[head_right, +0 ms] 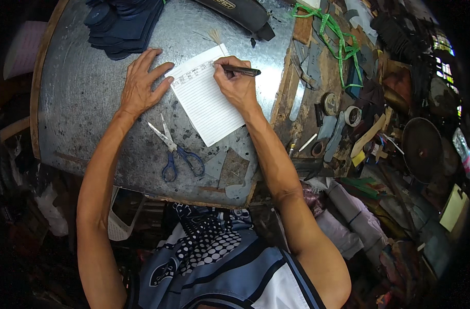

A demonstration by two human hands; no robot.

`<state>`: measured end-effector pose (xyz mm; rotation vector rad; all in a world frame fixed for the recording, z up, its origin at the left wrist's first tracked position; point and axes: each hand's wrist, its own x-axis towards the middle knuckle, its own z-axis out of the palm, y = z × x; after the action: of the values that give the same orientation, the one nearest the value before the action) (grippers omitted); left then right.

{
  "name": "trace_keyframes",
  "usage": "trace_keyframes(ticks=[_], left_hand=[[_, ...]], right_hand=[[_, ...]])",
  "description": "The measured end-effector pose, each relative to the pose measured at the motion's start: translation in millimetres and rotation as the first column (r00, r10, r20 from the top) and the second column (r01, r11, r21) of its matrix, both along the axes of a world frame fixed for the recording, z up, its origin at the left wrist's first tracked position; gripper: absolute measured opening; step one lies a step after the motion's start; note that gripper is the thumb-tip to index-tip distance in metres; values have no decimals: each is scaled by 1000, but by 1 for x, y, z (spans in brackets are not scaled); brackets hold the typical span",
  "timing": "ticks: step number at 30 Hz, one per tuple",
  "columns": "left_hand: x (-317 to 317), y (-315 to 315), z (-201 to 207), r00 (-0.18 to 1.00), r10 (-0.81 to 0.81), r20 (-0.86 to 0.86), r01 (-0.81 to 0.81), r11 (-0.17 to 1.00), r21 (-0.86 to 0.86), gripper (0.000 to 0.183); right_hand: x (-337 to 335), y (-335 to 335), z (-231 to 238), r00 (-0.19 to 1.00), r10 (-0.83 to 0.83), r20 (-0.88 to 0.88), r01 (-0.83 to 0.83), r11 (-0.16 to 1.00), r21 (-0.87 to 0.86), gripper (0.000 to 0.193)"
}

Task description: The recorder organizes stacks of cut shoe components and writes production totals in a notebook.

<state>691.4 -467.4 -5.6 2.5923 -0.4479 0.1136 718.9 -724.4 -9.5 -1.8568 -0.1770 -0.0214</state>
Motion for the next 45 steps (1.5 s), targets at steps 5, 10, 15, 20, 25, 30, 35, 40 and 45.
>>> trace_keyframes(ticks=[5,10,15,20,25,30,35,40,45], left_hand=[[-1,0,-2,1000,-1,18,1,1000,0,35],[-1,-1,-2,1000,-4,11,4,1000,-6,35],[-1,1,-4,1000,0,16,0,1000,5,35],[1,2,-3,1000,-4,21,4,1000,3,36],[3,2,0,999,-19,31,19,1000,2,36],[1,0,3,999,-24,31,25,999,-35,34],[1,-4,1,999,-14,40,14,1000,-11,33],[3,-3,2,999,-23,49,23,1000,-8,33],[4,-1,1,999,-32,40,33,999,-6,33]], right_hand=[[0,-1,-2,1000,17,14,-16,999,-48,10],[-1,-2,-5,999,-15,39,17,999,-46,10],[0,-3,-1,999,38,29,-36,996,-86,12],[1,-3,0,999,36,11,-36,998,-43,12],[-3,-1,-3,997,-56,-44,62,989,138,12],[-4,-2,0,994,-105,-39,110,984,140,11],[-1,-6,3,995,-102,9,101,992,74,13],[-5,-6,12,995,-50,-92,47,998,-38,16],[-2,-4,2,998,-62,18,64,987,-147,16]])
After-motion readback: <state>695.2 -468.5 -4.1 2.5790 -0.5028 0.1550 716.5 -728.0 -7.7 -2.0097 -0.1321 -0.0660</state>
